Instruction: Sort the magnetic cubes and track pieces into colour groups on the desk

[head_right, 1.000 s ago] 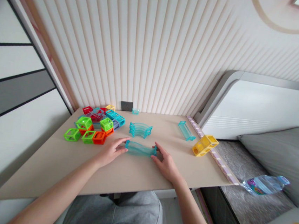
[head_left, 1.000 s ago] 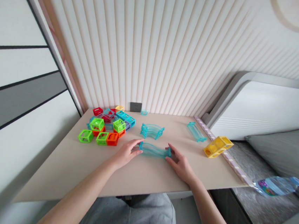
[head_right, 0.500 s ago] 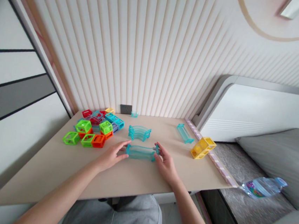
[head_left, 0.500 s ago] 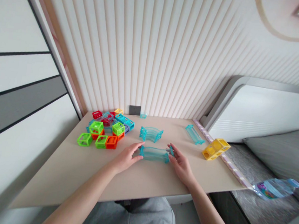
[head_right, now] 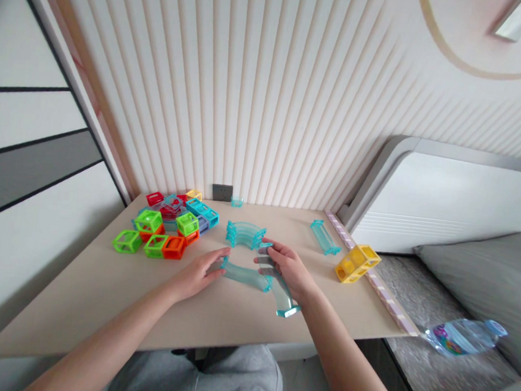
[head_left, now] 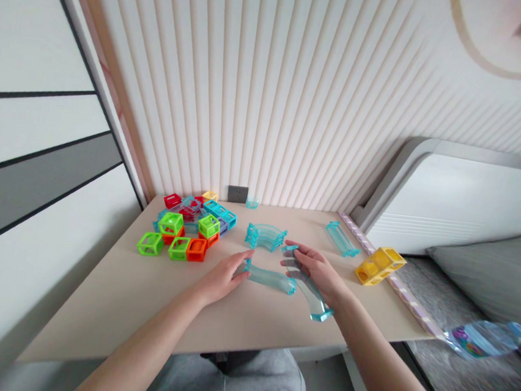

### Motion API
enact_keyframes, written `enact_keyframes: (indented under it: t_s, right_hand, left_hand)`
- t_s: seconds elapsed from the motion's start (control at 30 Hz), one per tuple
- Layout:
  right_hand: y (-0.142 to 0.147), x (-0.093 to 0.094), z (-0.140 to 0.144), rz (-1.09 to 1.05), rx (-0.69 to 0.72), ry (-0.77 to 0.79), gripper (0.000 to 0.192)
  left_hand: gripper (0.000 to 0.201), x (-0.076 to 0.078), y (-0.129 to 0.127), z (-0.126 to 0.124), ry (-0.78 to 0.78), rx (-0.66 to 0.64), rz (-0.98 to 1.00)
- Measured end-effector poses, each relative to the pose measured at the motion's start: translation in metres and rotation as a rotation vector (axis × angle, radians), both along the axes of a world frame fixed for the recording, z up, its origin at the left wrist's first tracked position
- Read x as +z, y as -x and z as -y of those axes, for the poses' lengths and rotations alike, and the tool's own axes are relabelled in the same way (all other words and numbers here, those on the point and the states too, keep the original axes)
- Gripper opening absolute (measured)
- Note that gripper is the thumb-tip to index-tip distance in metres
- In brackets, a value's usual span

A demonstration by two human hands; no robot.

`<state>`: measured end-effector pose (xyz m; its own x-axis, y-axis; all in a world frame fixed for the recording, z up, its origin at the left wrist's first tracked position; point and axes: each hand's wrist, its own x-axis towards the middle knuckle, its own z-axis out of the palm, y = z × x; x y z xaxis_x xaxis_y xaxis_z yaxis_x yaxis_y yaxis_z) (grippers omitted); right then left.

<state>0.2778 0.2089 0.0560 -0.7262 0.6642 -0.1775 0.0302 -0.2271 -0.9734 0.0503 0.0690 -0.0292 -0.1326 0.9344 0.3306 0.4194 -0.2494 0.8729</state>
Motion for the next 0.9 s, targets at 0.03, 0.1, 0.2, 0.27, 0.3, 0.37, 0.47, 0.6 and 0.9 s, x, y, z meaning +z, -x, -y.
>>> enact_keyframes:
  t_s: [0.03,0.1,0.2,0.27,0.3,0.37,0.47,0.6,0.9]
  right_hand:
    - [0.006,0.002,0.0,0.05,0.048,0.018,0.031]
    - [0.019,0.003,-0.001,0.135,0.112,0.049,0.023]
    - [0.037,0.005,0.001,0.244,0.196,0.067,0.018]
    - [0.044,0.008,0.004,0.269,0.252,0.036,0.029]
    - [0.047,0.009,0.007,0.265,0.292,0.01,0.034]
    - [0.049,0.012,0.011,0.251,0.397,-0.076,0.039]
    - [0.052,0.01,0.014,0.302,0.549,-0.306,0.041]
    - [0.058,0.002,0.013,0.38,0.551,-0.709,0.042]
    - [0.07,0.016,0.002,0.412,0.756,-0.803,0.029]
  left_hand:
    - [0.052,0.001,0.0,0.0,0.008,-0.002,-0.013]
    - [0.053,0.002,-0.001,0.001,0.014,-0.008,-0.034]
    - [0.053,0.003,-0.001,0.001,-0.006,-0.013,-0.043]
    - [0.052,0.003,0.0,0.001,-0.007,-0.015,-0.067]
    - [0.052,0.002,0.001,0.001,0.004,-0.016,-0.093]
    - [0.052,0.002,0.001,0.001,0.04,-0.021,-0.157]
    - [0.051,0.003,0.002,0.001,0.082,-0.037,-0.229]
    - [0.055,0.003,0.001,0.001,0.08,-0.058,-0.249]
    - [0.07,0.005,0.003,0.006,-0.048,-0.087,-0.356]
